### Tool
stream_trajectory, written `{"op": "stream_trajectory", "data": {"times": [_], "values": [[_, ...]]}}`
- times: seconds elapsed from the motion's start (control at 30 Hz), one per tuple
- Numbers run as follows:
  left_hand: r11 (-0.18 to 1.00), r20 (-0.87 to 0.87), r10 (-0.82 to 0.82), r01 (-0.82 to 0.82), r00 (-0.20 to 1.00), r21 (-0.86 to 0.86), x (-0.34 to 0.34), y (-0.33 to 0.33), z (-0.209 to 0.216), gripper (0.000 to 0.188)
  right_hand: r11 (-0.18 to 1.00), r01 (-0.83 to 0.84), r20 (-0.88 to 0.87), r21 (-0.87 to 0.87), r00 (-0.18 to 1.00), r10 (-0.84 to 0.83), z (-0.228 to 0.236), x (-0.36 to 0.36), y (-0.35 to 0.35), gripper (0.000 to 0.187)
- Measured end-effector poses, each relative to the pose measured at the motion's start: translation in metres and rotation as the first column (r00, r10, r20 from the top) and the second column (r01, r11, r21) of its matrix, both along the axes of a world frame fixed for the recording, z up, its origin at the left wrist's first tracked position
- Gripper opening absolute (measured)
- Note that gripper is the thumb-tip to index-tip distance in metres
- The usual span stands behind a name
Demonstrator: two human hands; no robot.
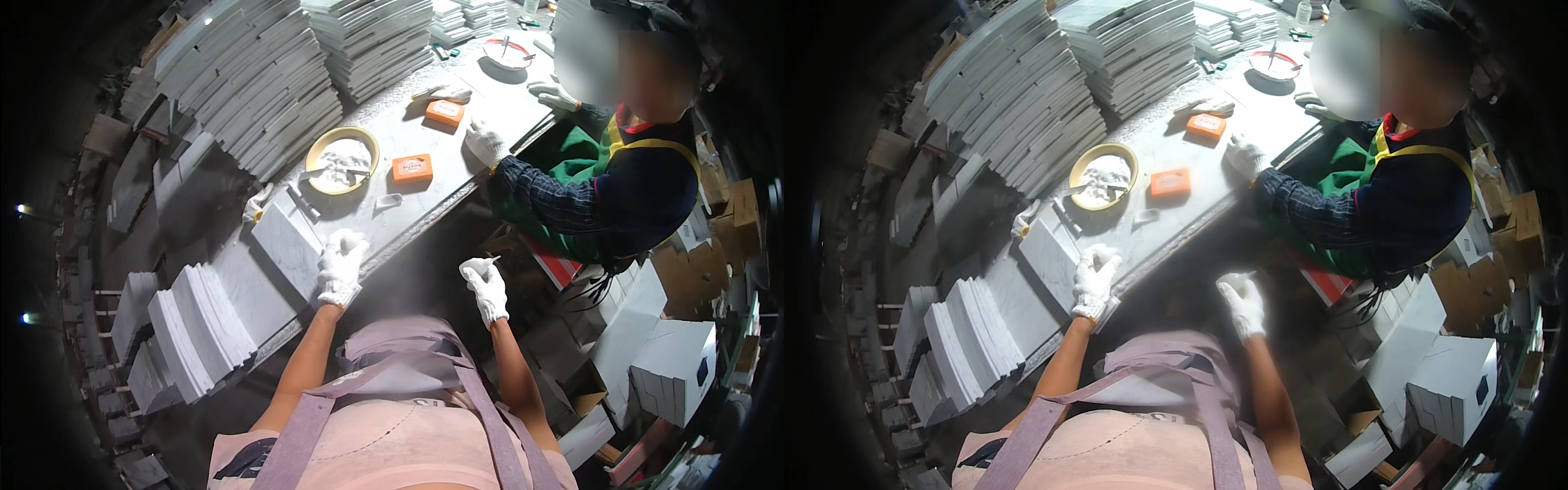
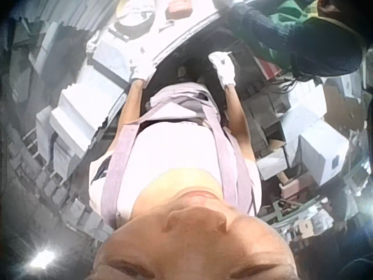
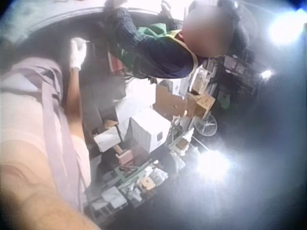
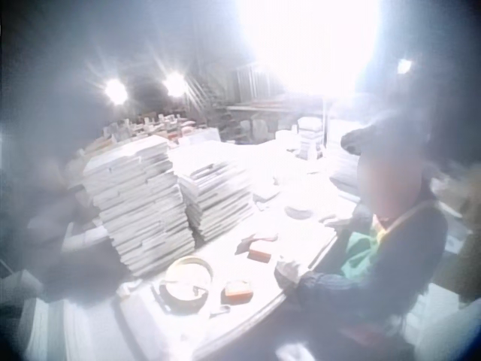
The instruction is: The person applies a white paste to the edges of rectangular stone tiles using a small tool, then spreads it evenly. They handle multiple tiles one at a time, occasionally moving to retrieve more tiles and returning to the workbench to continue the process.
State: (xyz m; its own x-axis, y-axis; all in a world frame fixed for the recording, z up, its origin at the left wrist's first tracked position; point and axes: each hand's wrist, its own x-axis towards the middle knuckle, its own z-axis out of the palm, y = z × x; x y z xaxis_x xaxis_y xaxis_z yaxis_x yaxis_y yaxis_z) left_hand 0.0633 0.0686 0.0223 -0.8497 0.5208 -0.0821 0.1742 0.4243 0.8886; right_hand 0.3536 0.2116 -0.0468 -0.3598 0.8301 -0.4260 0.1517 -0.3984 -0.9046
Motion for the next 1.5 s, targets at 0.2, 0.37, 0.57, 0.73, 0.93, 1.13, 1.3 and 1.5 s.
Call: {"op": "stream_trajectory", "data": {"times": [0.2,0.37,0.57,0.73,0.93,1.13,1.3,1.5], "values": [[0.975,-0.369,-0.086,0.003,0.925,-0.221,-0.055,0.000,-0.011,0.026,0.990,-0.006,-0.064,0.142,0.998,0.016,0.029,-0.055,0.045,0.030],[0.954,-0.552,-0.177,0.003,0.815,-0.301,-0.088,0.003,-0.012,0.024,0.924,-0.142,0.099,0.355,0.989,0.114,0.048,-0.114,0.106,0.026],[0.940,-0.623,-0.260,0.047,0.738,-0.337,-0.107,0.009,-0.027,0.032,0.810,-0.294,0.472,0.507,0.881,0.025,0.035,-0.195,0.189,0.023],[0.935,-0.615,-0.261,0.037,0.744,-0.352,-0.111,0.008,-0.030,0.037,0.783,-0.373,0.632,0.497,0.774,-0.033,0.013,-0.242,0.224,0.029],[0.928,-0.639,-0.316,0.089,0.701,-0.362,-0.109,-0.005,-0.028,0.066,0.800,-0.357,0.568,0.482,0.823,0.025,0.006,-0.241,0.227,0.038],[0.913,-0.636,-0.341,0.082,0.692,-0.399,-0.092,-0.035,-0.014,0.079,0.855,-0.257,0.411,0.450,0.910,0.057,0.023,-0.228,0.212,0.046],[0.938,-0.672,-0.341,0.195,0.658,-0.286,-0.091,-0.055,0.038,0.049,0.953,0.008,-0.055,0.302,0.998,0.009,0.061,-0.169,0.140,0.028],[0.976,-0.747,-0.198,0.195,0.635,-0.093,-0.043,-0.028,0.082,0.049,0.810,-0.563,-0.071,-0.164,0.826,0.559,0.108,-0.174,0.020,0.020]]}}
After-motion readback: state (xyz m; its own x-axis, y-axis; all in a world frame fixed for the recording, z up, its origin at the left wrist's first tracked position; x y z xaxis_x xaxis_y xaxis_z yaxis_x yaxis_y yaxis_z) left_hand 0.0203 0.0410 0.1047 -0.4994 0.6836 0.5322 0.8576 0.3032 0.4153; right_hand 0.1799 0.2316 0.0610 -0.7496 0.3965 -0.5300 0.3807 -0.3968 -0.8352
